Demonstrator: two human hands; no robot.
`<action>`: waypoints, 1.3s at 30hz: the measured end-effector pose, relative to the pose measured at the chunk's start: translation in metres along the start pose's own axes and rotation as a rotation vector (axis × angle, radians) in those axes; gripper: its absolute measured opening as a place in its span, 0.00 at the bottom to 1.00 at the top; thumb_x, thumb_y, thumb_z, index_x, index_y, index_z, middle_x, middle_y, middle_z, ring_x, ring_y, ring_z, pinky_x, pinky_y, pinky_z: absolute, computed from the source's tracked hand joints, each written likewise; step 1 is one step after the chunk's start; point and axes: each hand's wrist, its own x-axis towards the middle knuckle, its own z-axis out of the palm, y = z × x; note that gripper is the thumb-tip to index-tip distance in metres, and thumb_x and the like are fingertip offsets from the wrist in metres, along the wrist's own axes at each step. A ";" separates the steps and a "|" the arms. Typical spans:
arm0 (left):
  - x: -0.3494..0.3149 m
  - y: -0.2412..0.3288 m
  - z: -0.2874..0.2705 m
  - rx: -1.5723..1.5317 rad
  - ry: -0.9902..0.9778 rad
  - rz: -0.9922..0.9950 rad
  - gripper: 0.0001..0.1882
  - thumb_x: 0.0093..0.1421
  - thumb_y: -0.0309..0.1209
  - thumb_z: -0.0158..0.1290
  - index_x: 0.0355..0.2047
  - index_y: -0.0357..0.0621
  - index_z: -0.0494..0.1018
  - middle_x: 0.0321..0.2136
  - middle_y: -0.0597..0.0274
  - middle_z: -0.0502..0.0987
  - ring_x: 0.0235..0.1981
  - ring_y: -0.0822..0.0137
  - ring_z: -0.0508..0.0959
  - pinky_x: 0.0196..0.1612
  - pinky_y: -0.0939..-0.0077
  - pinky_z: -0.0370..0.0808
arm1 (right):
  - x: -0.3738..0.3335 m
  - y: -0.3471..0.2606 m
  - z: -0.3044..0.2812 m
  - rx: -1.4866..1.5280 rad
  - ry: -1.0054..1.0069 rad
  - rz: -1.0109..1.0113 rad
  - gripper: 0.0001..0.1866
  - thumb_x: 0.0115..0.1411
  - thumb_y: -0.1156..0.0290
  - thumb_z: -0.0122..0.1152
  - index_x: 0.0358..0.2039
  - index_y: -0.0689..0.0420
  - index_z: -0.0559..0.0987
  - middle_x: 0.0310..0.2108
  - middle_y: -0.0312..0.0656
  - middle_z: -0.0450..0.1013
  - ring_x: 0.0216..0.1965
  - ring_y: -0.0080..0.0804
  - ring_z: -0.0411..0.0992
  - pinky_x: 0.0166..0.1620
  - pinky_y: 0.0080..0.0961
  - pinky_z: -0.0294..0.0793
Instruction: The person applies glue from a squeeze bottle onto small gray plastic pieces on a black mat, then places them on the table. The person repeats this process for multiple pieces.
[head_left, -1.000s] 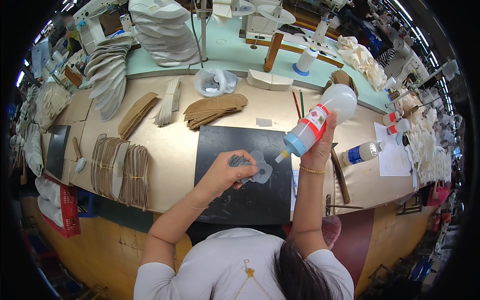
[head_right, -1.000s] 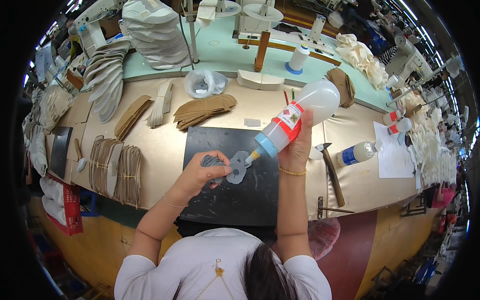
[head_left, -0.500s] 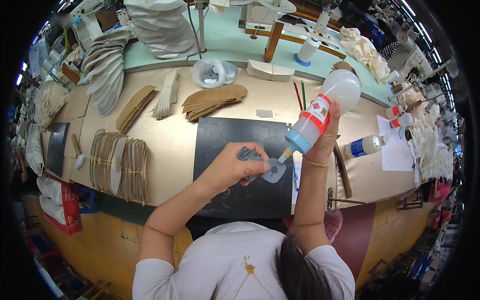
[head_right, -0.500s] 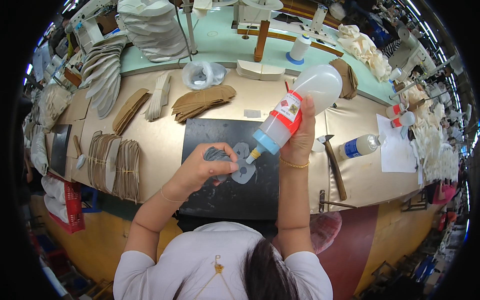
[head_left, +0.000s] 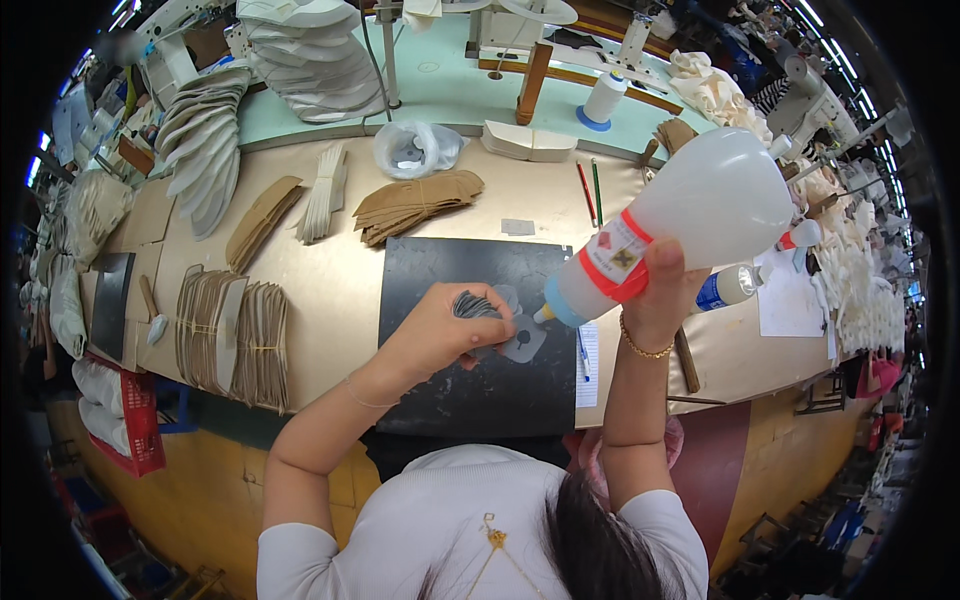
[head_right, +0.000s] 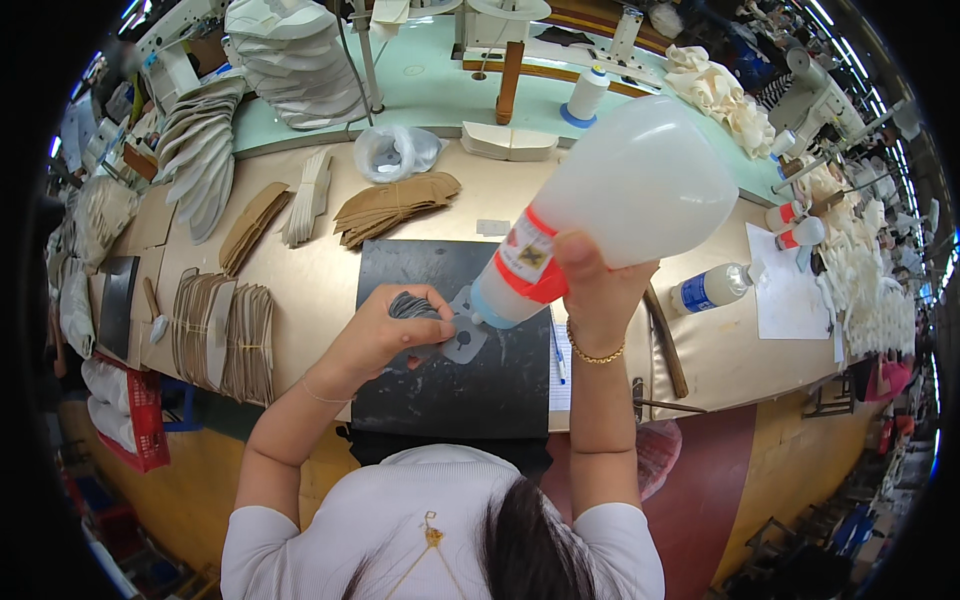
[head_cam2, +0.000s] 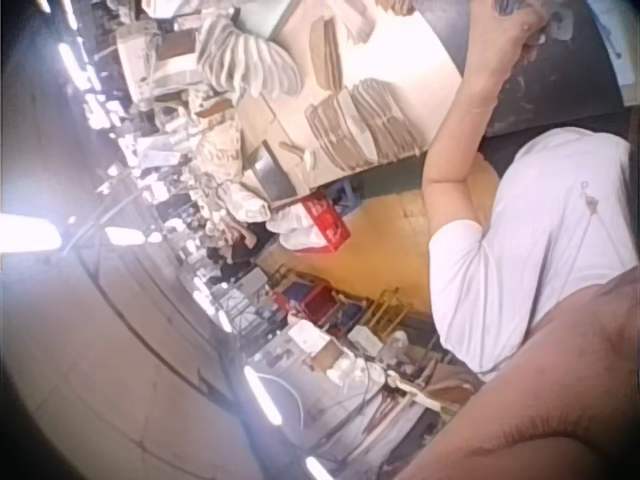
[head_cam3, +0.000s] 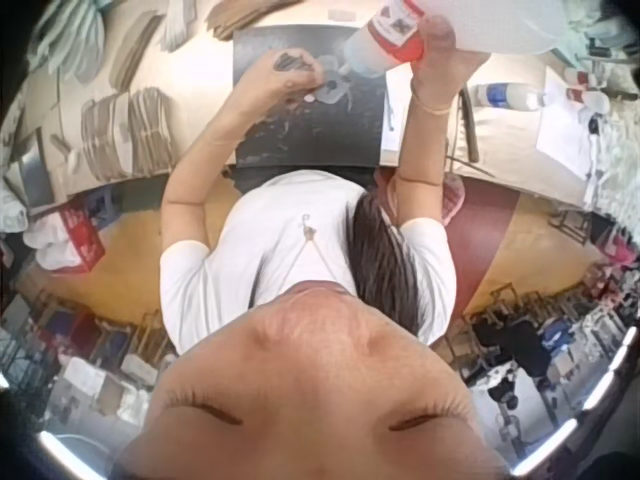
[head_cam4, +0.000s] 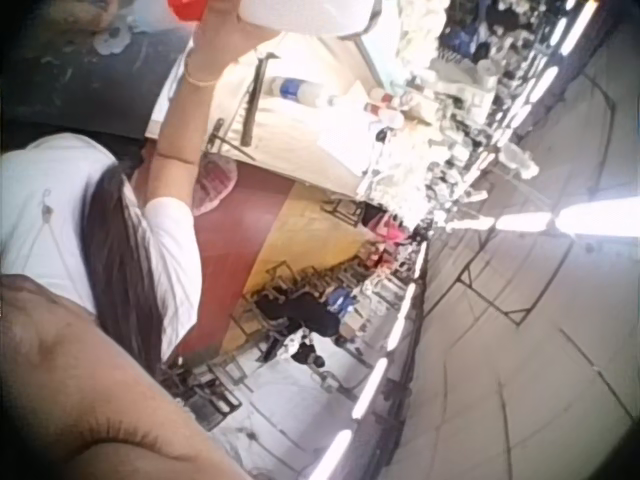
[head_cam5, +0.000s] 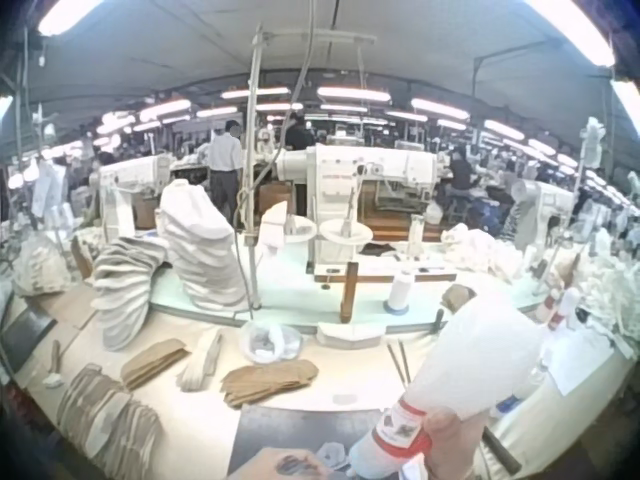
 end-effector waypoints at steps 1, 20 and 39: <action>0.000 0.001 0.000 0.006 -0.002 0.000 0.07 0.49 0.28 0.56 0.25 0.38 0.71 0.18 0.65 0.72 0.15 0.78 0.67 0.17 0.84 0.62 | -0.002 -0.003 0.002 -0.008 0.027 -0.030 0.33 0.42 0.51 0.73 0.40 0.62 0.72 0.34 0.37 0.72 0.34 0.24 0.72 0.40 0.24 0.72; -0.002 -0.002 -0.002 -0.165 -0.010 -0.034 0.05 0.49 0.24 0.55 0.25 0.38 0.70 0.18 0.61 0.73 0.14 0.75 0.67 0.16 0.83 0.62 | -0.013 -0.007 -0.016 -0.081 -0.058 -0.147 0.33 0.45 0.56 0.70 0.45 0.63 0.69 0.39 0.43 0.71 0.36 0.30 0.73 0.40 0.27 0.75; 0.005 -0.008 0.007 -0.110 0.066 0.080 0.09 0.51 0.27 0.57 0.28 0.40 0.68 0.20 0.58 0.74 0.19 0.72 0.75 0.20 0.82 0.66 | -0.045 -0.016 -0.011 0.062 -0.163 -0.102 0.38 0.45 0.49 0.67 0.45 0.68 0.65 0.38 0.51 0.71 0.35 0.41 0.72 0.34 0.40 0.82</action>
